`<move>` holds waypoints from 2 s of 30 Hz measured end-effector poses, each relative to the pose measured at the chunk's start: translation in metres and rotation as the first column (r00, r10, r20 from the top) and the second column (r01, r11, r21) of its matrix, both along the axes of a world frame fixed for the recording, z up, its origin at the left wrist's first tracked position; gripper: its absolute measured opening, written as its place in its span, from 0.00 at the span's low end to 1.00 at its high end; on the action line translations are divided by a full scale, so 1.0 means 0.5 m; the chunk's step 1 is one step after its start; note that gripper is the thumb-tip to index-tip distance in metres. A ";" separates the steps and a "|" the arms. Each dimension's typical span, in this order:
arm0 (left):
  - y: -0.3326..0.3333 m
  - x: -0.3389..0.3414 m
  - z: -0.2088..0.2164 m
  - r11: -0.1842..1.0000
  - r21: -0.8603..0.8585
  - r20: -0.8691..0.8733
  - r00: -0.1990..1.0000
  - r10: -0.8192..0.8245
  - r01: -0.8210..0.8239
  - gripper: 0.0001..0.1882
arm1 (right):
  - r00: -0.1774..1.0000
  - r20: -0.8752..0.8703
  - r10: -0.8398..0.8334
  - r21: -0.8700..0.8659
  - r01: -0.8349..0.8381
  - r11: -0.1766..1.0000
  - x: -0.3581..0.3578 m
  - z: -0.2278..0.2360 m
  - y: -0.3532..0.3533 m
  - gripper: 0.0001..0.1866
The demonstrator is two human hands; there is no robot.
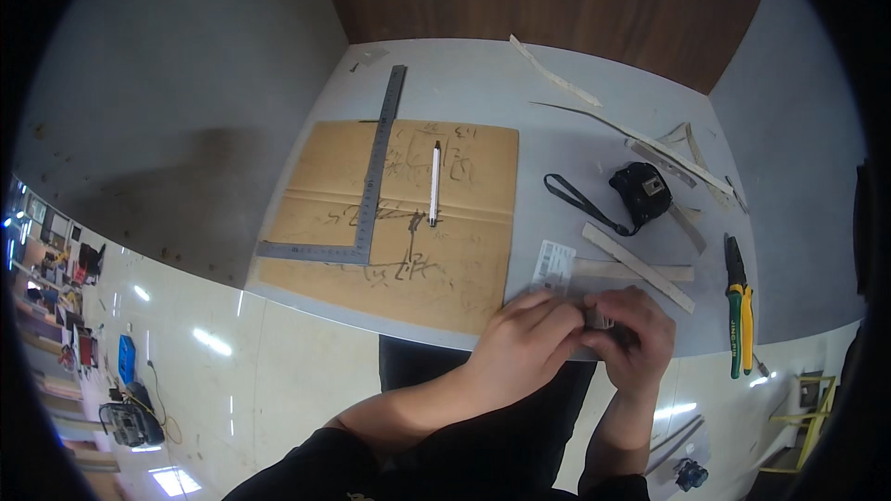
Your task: The person uses pliers to trim small wooden strips on a workbench. They repeatedly pick up strips, cut them to size, and place them on the table. A second person is visible in the background but does not assist.
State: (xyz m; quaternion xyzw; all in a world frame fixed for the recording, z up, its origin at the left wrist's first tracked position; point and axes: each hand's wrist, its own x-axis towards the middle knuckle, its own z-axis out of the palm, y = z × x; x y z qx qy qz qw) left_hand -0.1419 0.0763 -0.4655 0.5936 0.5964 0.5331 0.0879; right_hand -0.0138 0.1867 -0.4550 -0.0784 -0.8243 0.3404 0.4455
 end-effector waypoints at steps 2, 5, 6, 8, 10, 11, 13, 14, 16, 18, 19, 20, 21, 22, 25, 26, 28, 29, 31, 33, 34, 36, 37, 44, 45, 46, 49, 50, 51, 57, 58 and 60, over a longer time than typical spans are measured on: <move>-0.001 -0.001 -0.002 1.000 -0.004 0.015 1.000 0.001 -0.001 0.11 | 1.000 0.020 -0.001 -0.026 0.002 1.000 -0.001 0.001 0.000 0.20; -0.003 0.001 -0.005 1.000 -0.017 0.017 1.000 0.015 -0.015 0.11 | 0.999 0.032 -0.008 -0.060 0.010 0.998 0.001 -0.004 0.001 0.20; -0.002 0.003 -0.006 1.000 -0.014 0.018 1.000 0.020 -0.020 0.11 | 0.999 0.031 -0.011 -0.071 0.013 0.997 0.001 -0.006 0.001 0.21; -0.001 0.004 -0.004 1.000 -0.005 0.020 0.999 0.030 -0.030 0.11 | 1.000 0.025 -0.011 -0.054 0.012 0.998 -0.001 -0.005 0.002 0.21; 0.000 0.004 0.006 0.999 0.007 0.026 0.999 0.038 -0.038 0.11 | 1.000 0.030 -0.003 -0.053 0.005 0.999 -0.004 -0.001 0.002 0.22; 0.000 0.003 0.006 0.999 0.004 0.022 0.999 0.035 -0.035 0.11 | 0.999 0.040 0.005 -0.060 -0.002 0.998 -0.005 0.002 0.001 0.22; -0.001 0.002 0.006 1.000 -0.003 0.014 1.000 0.027 -0.027 0.11 | 0.998 0.054 0.014 -0.079 -0.010 0.997 -0.005 0.001 0.000 0.23; -0.002 0.001 0.006 1.000 0.001 0.013 1.000 0.027 -0.027 0.11 | 0.998 0.056 0.017 -0.088 -0.012 0.996 -0.004 -0.002 0.000 0.24; -0.002 0.001 0.006 1.000 0.008 0.011 1.000 0.027 -0.027 0.10 | 0.997 0.071 0.025 -0.124 -0.016 0.992 0.001 -0.008 0.003 0.25; 0.000 0.004 0.002 1.000 0.002 0.010 1.000 0.030 -0.030 0.10 | 0.995 0.094 0.035 -0.178 -0.018 0.984 0.011 -0.015 0.006 0.27; 0.001 0.004 0.001 1.000 -0.002 0.009 0.999 0.031 -0.031 0.10 | 0.996 0.076 0.040 -0.226 -0.022 0.974 0.011 -0.016 0.004 0.28; 0.001 0.005 0.000 1.000 -0.012 0.014 0.999 0.028 -0.028 0.10 | 0.997 0.059 0.043 -0.273 -0.025 0.962 0.011 -0.017 0.002 0.29; 0.000 0.006 0.001 0.999 -0.022 0.019 0.999 0.026 -0.026 0.10 | 0.998 0.042 0.044 -0.319 -0.028 0.947 0.011 -0.018 0.000 0.29; 0.000 0.006 0.001 0.999 -0.032 0.024 0.999 0.023 -0.023 0.09 | 0.998 0.044 0.048 -0.347 -0.030 0.937 0.011 -0.016 -0.002 0.30; -0.001 0.004 0.002 1.000 -0.023 0.029 1.000 0.008 -0.007 0.09 | 0.997 0.048 0.058 -0.424 -0.032 0.905 0.011 -0.008 -0.008 0.31; -0.001 0.004 0.003 1.000 -0.025 0.020 1.000 0.010 -0.010 0.10 | 0.997 0.045 0.058 -0.450 -0.032 0.893 0.012 -0.007 -0.010 0.31; -0.001 0.005 0.004 0.999 -0.029 0.001 1.000 0.015 -0.015 0.10 | 0.998 0.038 0.058 -0.474 -0.033 0.880 0.013 -0.005 -0.010 0.30; 0.000 0.005 0.004 1.000 -0.024 -0.006 1.000 0.013 -0.013 0.10 | 0.998 0.034 0.056 -0.473 -0.033 0.880 0.014 -0.003 -0.010 0.29; 0.001 0.005 0.004 1.000 -0.013 -0.019 1.000 0.009 -0.010 0.10 | 0.998 0.033 0.055 -0.484 -0.033 0.875 0.016 -0.002 -0.010 0.28; -0.003 0.005 0.006 0.999 -0.043 -0.031 0.999 0.021 -0.023 0.10 | 0.997 0.034 0.065 -0.510 -0.038 0.859 0.016 -0.004 -0.011 0.27; -0.004 0.006 0.007 0.998 -0.057 -0.037 0.999 0.027 -0.029 0.10 | 0.997 0.035 0.066 -0.528 -0.037 0.848 0.017 -0.004 -0.012 0.26; -0.001 0.006 0.007 0.999 -0.032 -0.040 0.999 0.030 -0.032 0.10 | 0.997 0.035 0.062 -0.560 -0.032 0.828 0.016 0.001 -0.014 0.25; 0.000 0.006 0.007 0.999 -0.019 -0.042 0.999 0.032 -0.033 0.10 | 0.997 0.037 0.064 -0.563 -0.032 0.826 0.016 0.003 -0.014 0.24; -0.001 0.008 0.005 0.999 -0.034 -0.041 0.999 0.029 -0.030 0.10 | 0.997 0.019 0.069 -0.557 -0.047 0.829 0.016 0.002 -0.014 0.23; -0.001 0.007 0.005 0.999 -0.032 -0.043 0.999 0.030 -0.031 0.10 | 0.997 0.019 0.069 -0.550 -0.047 0.834 0.016 0.000 -0.014 0.23; -0.001 0.007 0.005 0.999 -0.030 -0.045 0.999 0.030 -0.032 0.10 | 0.997 0.022 0.069 -0.545 -0.046 0.837 0.016 -0.001 -0.013 0.23; 0.001 0.008 0.004 0.999 -0.032 -0.055 0.998 0.032 -0.034 0.10 | 0.997 0.027 0.066 -0.527 -0.042 0.849 0.017 -0.002 -0.011 0.23; 0.001 0.008 0.004 0.999 -0.028 -0.056 0.998 0.034 -0.035 0.10 | 0.997 0.029 0.065 -0.523 -0.041 0.852 0.017 -0.003 -0.011 0.23; 0.001 0.008 0.004 0.999 -0.024 -0.057 0.998 0.035 -0.036 0.10 | 0.997 0.030 0.064 -0.518 -0.039 0.855 0.018 -0.003 -0.011 0.23; 0.001 0.009 0.005 0.999 -0.023 -0.060 0.998 0.036 -0.037 0.10 | 0.998 0.029 0.049 -0.523 -0.026 0.852 0.016 -0.001 -0.013 0.22; 0.001 0.009 0.005 0.999 -0.022 -0.058 0.998 0.034 -0.035 0.10 | 0.998 0.027 0.048 -0.518 -0.027 0.855 0.015 -0.002 -0.013 0.22; 0.002 0.009 0.006 0.999 -0.018 -0.057 0.998 0.032 -0.034 0.09 | 0.999 0.023 0.043 -0.509 -0.026 0.860 0.016 -0.004 -0.012 0.22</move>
